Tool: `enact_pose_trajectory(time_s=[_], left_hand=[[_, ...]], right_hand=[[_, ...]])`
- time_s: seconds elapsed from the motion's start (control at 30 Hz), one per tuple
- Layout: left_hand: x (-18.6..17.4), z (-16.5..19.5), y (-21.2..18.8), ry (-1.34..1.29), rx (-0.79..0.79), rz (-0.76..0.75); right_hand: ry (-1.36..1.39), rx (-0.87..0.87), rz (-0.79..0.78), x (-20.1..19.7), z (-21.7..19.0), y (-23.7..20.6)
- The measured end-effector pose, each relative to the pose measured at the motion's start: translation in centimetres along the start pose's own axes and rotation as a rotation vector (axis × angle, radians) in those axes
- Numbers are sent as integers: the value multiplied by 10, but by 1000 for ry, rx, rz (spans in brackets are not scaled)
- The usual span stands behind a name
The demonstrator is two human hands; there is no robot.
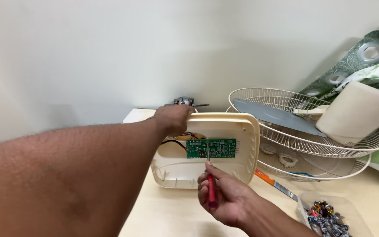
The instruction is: The person services a disassembled table fan lying on a table. They sort small screws and hardware from the fan housing into a container, thread screws into the housing by hand, and use a red-handled screwdriver to tighten screws securing the circuit board inside the fan base.
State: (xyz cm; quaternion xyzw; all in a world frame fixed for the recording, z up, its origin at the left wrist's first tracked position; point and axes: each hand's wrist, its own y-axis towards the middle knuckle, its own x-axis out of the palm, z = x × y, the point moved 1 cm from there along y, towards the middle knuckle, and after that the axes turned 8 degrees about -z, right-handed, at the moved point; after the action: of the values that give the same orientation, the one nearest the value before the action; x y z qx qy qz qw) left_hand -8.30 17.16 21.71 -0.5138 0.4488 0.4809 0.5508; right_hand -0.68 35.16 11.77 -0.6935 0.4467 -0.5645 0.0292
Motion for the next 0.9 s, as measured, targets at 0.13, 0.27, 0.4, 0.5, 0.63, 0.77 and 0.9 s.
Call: enact_pose_trajectory(time_s=[0.13,0.27,0.4,0.5,0.63,0.77,0.9], left_hand=[[2,8,1,22,-2,18],[4,10,0,30,-18,23],[2,11,-2,-4,-38,7],[1,16,-1,-2,-46,28],[-1,19,0,30,-40,26],[-2,18,-1,30,-59,9],[-3,22,-2,47,-70,-1]], right_hand=[[20,121,-86,-5,-8,6],[39,147,-136,-6,-10,9],[33,117,-138,-5,-12,6],[-29,76,-46,-8,-16,1],[-145,58,-21,-13,-17,-5],[-39,81,11,-15,-21,-1],[-37,136,-20,-16,-28,1]])
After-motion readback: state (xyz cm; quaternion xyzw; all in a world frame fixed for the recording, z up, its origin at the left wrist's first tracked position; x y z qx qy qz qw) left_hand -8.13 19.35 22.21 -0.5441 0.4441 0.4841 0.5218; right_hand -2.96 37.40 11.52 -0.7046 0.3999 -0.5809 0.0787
